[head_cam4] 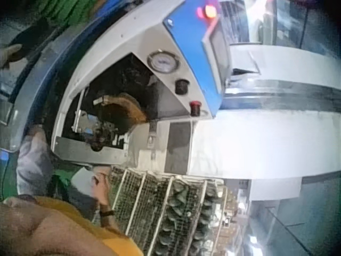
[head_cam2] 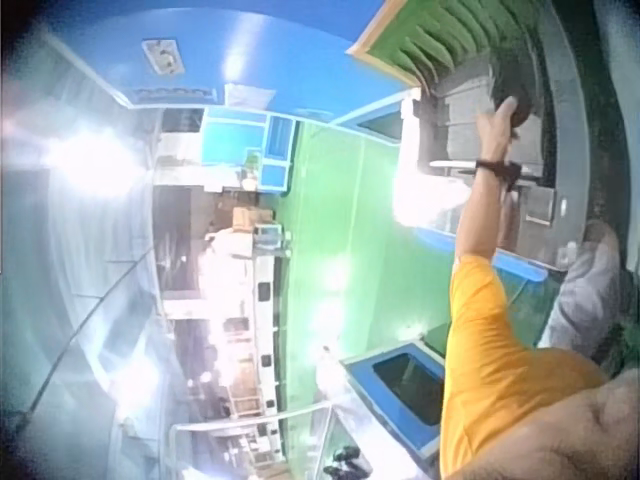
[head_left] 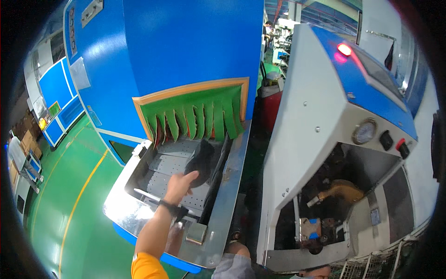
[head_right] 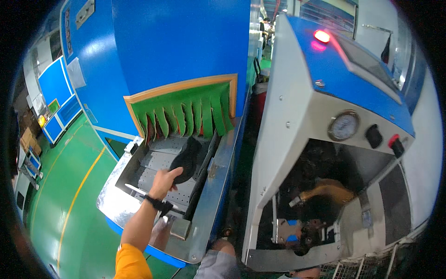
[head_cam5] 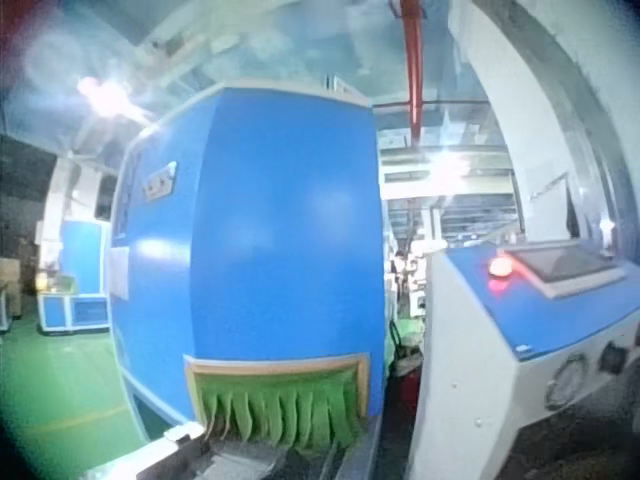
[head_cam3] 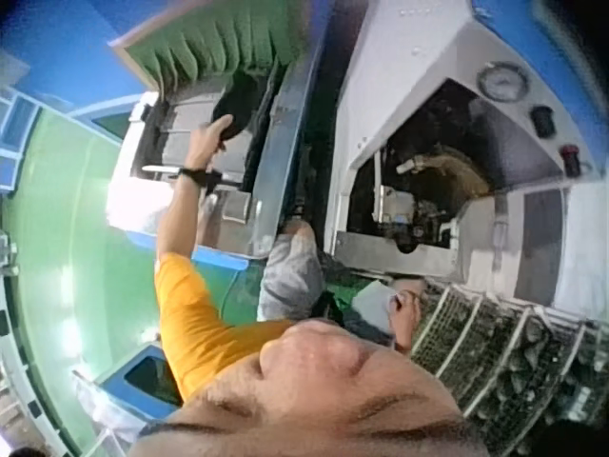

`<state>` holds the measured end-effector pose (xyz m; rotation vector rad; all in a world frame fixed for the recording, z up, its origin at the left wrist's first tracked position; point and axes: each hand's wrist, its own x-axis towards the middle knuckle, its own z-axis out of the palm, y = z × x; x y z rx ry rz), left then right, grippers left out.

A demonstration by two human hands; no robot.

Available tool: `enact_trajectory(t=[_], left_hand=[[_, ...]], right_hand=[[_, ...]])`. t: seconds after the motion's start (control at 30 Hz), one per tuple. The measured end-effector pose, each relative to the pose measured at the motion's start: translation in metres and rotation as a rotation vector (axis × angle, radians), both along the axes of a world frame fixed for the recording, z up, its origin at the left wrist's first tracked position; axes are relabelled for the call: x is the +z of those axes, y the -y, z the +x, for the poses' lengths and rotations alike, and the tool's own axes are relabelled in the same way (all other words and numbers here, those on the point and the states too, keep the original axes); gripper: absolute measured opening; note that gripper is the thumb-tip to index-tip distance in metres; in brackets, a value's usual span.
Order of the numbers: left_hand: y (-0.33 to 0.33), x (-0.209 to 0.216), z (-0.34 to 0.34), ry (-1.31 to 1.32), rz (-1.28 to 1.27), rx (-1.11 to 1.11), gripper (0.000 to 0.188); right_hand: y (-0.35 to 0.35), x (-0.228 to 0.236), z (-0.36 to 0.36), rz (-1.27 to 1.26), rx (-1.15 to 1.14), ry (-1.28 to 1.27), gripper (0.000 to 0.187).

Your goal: Operating a shoe lasting machine to shape uppers over lasts

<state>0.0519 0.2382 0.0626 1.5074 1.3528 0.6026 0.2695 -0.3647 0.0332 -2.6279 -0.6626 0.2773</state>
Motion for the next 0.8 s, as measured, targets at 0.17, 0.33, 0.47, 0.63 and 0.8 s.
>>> enact_trajectory(t=[0.17, 0.33, 0.47, 0.63, 0.8], left_hand=[[0.174, 0.025, -0.067, 0.387, 0.045, -0.064, 0.033], [0.352, -0.002, -0.091, 0.398, 0.118, -0.295, 0.060], [0.446, -0.014, -0.078, 0.378, 0.552, -0.749, 0.080], [0.456, -0.027, -0.067, 0.857, -0.619, -0.426, 0.097], [0.439, 0.011, -0.033, 0.628, -0.749, -0.823, 0.087]], right_hand=[[0.021, -0.012, -0.002, 0.045, 0.230, -0.477, 0.046], [-0.060, 0.039, -0.081, 1.043, 0.593, -0.600, 0.084], [-0.084, 0.064, -0.116, 1.389, 0.043, -0.545, 0.104], [-0.034, 0.056, -0.103, 1.028, 0.179, -1.021, 0.084], [0.012, 0.004, -0.094, 1.084, -0.135, -1.590, 0.068]])
